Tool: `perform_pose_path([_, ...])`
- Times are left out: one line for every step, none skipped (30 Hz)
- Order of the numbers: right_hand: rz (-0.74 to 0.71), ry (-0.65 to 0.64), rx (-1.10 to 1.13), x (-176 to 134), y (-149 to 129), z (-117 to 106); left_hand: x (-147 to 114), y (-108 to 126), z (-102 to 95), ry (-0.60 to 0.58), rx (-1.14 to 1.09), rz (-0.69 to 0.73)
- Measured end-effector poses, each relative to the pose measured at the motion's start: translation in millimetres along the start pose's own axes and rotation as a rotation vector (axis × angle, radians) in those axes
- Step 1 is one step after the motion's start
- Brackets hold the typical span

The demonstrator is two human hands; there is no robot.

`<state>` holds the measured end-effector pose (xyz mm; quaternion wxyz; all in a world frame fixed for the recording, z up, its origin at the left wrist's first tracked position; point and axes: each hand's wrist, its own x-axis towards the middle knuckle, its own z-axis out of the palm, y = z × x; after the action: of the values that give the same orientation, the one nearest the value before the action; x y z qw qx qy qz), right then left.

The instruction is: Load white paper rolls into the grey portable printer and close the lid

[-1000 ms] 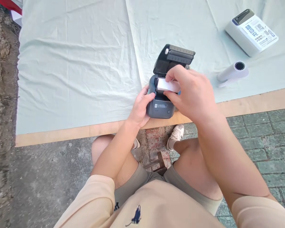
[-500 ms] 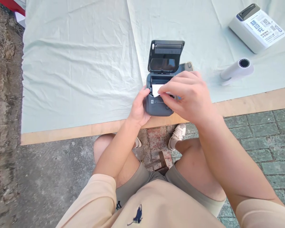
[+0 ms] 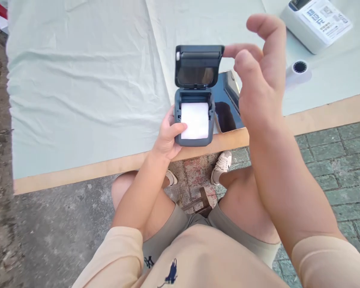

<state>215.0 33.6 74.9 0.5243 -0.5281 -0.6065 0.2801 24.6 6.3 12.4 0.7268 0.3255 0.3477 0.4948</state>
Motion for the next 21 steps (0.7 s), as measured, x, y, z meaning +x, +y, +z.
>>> perform_pose_path([0.008,0.068,0.044,3,0,-3,0,1,0.0,0.014,-0.001,0.008])
perform_pose_path([-0.001,0.141,0.075,6,1,-6,1,1,0.0,0.016,-0.004,0.017])
perform_pose_path([-0.011,0.187,0.091,7,1,-8,1,1,0.0,0.018,-0.008,0.028])
perform_pose_path([-0.006,0.16,0.087,7,1,-9,2,0,0.1,0.018,-0.005,0.035])
perform_pose_path([-0.003,0.089,0.081,6,0,-8,2,0,0.4,0.013,-0.002,0.04])
perform_pose_path([-0.001,0.002,0.074,4,0,-7,2,-1,0.7,0.007,0.003,0.04])
perform_pose_path([0.005,-0.087,0.064,2,1,-5,2,-2,1.0,-0.002,0.008,0.04])
perform_pose_path([0.016,-0.154,0.054,-1,1,-3,1,-2,1.3,-0.012,0.013,0.035])
perform_pose_path([0.028,-0.209,0.041,-3,3,0,1,-2,1.6,-0.021,0.019,0.031])
perform_pose_path([0.044,-0.254,0.026,-6,5,2,0,-2,2.0,-0.027,0.022,0.027])
perform_pose_path([0.062,-0.299,0.014,-7,7,4,-1,-2,2.3,-0.029,0.021,0.019])
perform_pose_path([0.077,-0.347,0.007,-9,10,6,-1,-1,2.8,-0.029,0.013,0.013])
perform_pose_path([0.086,-0.399,-0.001,-10,13,7,-1,1,3.3,-0.028,-0.008,0.005])
perform_pose_path([0.087,-0.441,-0.01,-10,16,9,-1,2,3.8,-0.024,-0.036,-0.006])
perform_pose_path([0.083,-0.464,-0.02,-11,18,10,-1,4,4.3,-0.023,-0.067,-0.022])
perform_pose_path([0.07,-0.463,-0.035,-12,19,12,0,5,4.7,-0.024,-0.095,-0.042])
perform_pose_path([0.054,-0.448,-0.059,-12,20,14,1,6,4.9,-0.021,-0.117,-0.062])
perform_pose_path([0.039,-0.429,-0.089,-13,21,16,3,7,5.0,-0.012,-0.13,-0.08])
perform_pose_path([0.028,-0.414,-0.116,-14,21,18,4,7,5.0,0.012,-0.131,-0.089])
perform_pose_path([0.022,-0.406,-0.132,-14,20,19,5,6,5.0,0.042,-0.126,-0.093])
perform_pose_path([0.018,-0.405,-0.134,-15,19,20,7,6,4.9,0.077,-0.118,-0.092])
